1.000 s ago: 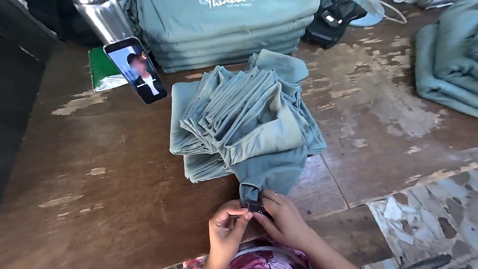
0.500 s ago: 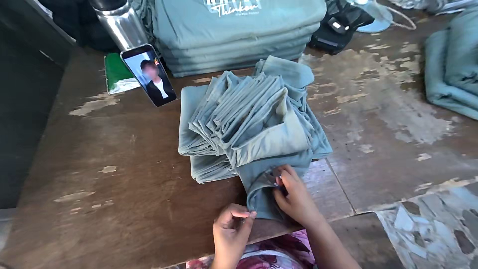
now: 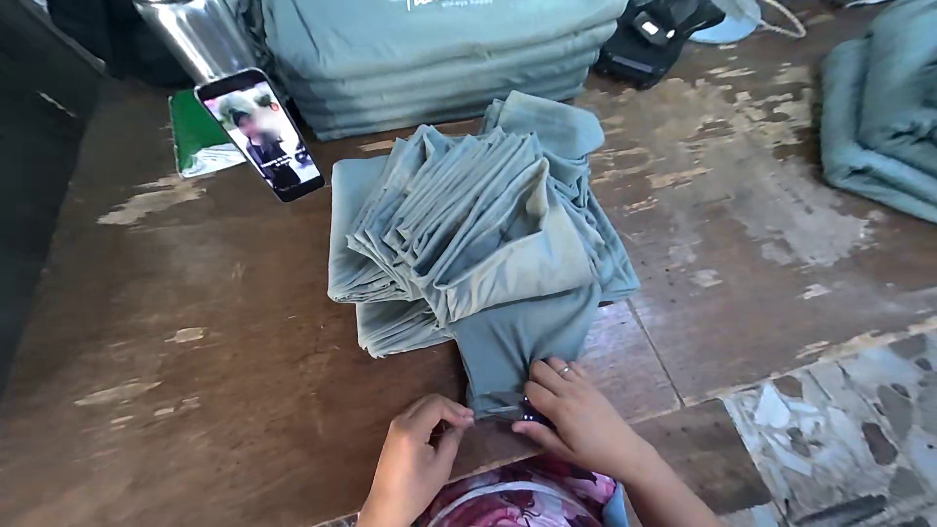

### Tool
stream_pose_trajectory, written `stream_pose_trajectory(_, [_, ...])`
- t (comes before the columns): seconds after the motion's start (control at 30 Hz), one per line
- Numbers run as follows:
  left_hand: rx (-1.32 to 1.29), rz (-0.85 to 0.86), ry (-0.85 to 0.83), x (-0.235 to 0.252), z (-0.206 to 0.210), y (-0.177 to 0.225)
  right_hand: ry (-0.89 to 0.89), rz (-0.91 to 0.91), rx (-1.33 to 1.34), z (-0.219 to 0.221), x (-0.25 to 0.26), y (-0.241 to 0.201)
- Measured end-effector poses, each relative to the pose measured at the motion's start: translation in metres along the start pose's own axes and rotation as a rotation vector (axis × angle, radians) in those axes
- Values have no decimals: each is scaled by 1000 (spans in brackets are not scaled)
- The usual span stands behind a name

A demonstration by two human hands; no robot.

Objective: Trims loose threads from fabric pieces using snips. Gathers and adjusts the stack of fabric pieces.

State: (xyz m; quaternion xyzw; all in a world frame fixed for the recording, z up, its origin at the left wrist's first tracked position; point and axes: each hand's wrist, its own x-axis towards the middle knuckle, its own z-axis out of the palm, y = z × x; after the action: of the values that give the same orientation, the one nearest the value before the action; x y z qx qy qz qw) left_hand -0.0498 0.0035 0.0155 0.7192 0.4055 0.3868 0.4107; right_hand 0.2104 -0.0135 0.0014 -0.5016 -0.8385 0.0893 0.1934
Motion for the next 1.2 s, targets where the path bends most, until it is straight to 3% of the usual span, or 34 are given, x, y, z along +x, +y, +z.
stream_pose_trajectory(0.67, [-168, 16, 13, -3, 5, -3, 17, 46, -89, 6, 7, -11])
stream_pose_trajectory(0.73, [-284, -2, -142, -5, -5, 0, 10, 61, -20, 3, 6, -9])
stream_pose_trajectory(0.87, [-353, -78, -868, -6, -43, 14, -37, 148, 184, -22, 5, 2])
stream_pose_trajectory(1.0, [-263, 59, -810, 4, -52, 21, -163, 134, 234, -47, 21, 11])
stream_pose_trajectory(1.07, [-223, 87, -817, 13, -47, 30, -26, 30, 407, -57, 31, 23])
stream_pose_trajectory(1.2, [13, 201, -730, 39, -4, 53, 632, -43, 1337, -105, 65, 27])
